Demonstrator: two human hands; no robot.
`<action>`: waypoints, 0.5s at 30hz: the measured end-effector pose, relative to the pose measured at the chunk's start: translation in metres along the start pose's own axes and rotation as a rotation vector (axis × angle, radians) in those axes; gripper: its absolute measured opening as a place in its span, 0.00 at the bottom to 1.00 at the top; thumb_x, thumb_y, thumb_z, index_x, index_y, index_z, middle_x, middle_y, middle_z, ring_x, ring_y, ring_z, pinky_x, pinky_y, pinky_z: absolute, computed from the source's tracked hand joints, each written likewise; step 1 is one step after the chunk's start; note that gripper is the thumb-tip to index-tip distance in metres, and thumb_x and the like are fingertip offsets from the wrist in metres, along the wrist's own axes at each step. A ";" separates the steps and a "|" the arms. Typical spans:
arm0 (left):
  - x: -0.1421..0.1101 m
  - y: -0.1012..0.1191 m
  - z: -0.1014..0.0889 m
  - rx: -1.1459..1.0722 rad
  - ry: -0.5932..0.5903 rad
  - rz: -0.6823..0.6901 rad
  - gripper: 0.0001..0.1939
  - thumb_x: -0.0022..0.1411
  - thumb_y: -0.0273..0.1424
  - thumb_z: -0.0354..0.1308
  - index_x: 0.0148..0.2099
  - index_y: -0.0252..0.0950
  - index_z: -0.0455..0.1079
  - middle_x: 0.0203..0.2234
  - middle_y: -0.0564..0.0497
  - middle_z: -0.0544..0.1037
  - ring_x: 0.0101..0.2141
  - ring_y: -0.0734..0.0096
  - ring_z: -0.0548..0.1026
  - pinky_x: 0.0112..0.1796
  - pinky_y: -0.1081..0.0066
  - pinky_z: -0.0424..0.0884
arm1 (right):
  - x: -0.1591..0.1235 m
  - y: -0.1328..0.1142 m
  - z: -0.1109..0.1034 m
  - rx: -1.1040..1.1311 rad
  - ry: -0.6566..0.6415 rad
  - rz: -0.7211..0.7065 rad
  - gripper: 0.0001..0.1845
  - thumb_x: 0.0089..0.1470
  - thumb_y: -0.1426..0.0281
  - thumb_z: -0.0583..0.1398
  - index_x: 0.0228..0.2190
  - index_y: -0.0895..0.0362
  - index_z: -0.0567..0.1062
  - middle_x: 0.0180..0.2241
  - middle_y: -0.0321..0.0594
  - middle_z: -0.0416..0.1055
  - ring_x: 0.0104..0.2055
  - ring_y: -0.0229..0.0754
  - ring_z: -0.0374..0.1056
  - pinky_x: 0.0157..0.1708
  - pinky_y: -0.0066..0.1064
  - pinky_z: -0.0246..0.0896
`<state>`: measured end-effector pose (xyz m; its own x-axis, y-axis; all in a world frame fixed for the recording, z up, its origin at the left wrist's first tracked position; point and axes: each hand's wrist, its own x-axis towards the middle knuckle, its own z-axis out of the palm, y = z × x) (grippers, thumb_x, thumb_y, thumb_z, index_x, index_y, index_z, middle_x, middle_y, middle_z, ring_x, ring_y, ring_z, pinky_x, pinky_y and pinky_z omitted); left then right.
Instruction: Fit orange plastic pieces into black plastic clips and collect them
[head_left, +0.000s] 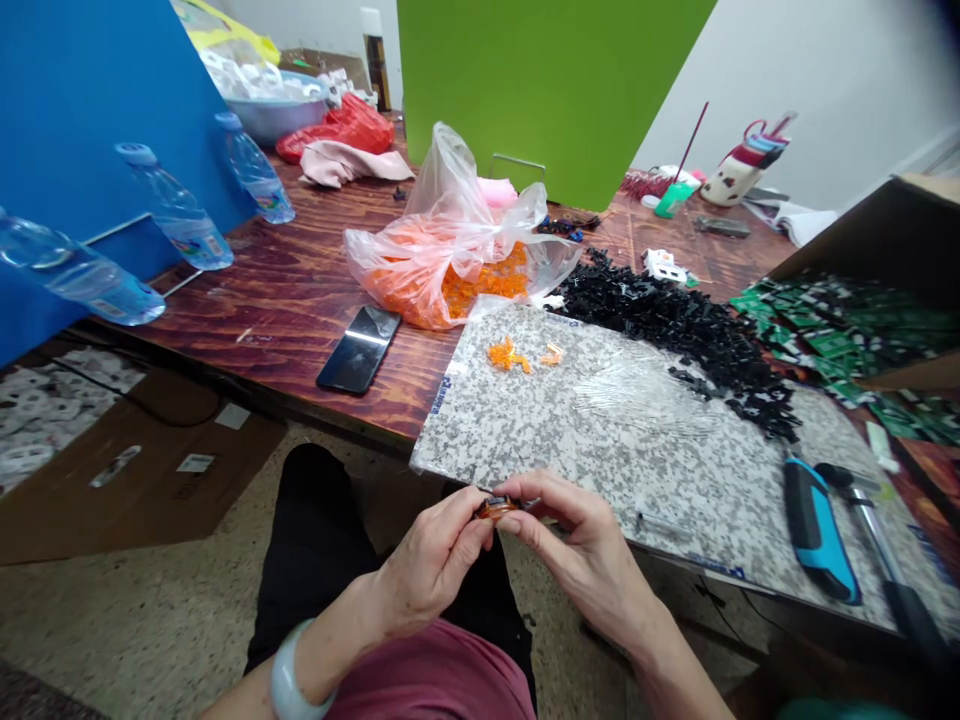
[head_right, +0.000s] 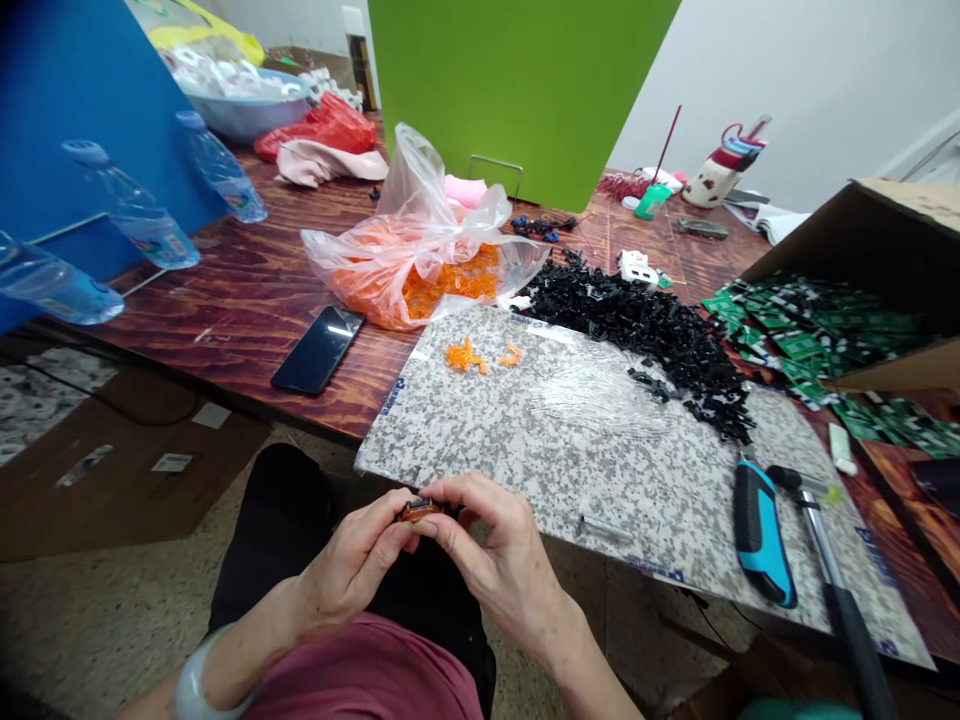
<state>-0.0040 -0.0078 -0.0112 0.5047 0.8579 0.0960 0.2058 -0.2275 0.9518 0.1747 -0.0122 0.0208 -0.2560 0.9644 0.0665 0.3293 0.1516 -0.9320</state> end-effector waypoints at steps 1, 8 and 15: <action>0.000 0.000 0.000 -0.008 -0.010 0.000 0.12 0.67 0.33 0.44 0.36 0.36 0.66 0.24 0.51 0.67 0.25 0.69 0.66 0.28 0.72 0.63 | 0.000 -0.001 0.000 0.016 -0.013 0.012 0.09 0.57 0.66 0.59 0.36 0.56 0.76 0.34 0.40 0.75 0.34 0.39 0.70 0.32 0.28 0.67; 0.001 0.003 -0.003 0.039 -0.075 0.042 0.10 0.67 0.28 0.43 0.36 0.36 0.65 0.25 0.51 0.68 0.26 0.69 0.65 0.30 0.72 0.63 | -0.003 -0.003 -0.001 0.069 -0.037 0.062 0.07 0.56 0.66 0.59 0.34 0.56 0.75 0.32 0.39 0.73 0.34 0.39 0.69 0.34 0.28 0.65; 0.000 0.007 -0.005 0.085 -0.088 0.050 0.10 0.66 0.26 0.44 0.35 0.37 0.65 0.25 0.51 0.68 0.26 0.70 0.66 0.30 0.73 0.63 | -0.007 -0.002 0.001 0.064 -0.038 0.077 0.06 0.57 0.67 0.59 0.33 0.55 0.75 0.31 0.37 0.72 0.34 0.38 0.67 0.33 0.26 0.62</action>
<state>-0.0063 -0.0069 -0.0029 0.5867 0.8018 0.1132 0.2467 -0.3101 0.9182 0.1747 -0.0192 0.0220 -0.2668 0.9636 -0.0187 0.2905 0.0620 -0.9549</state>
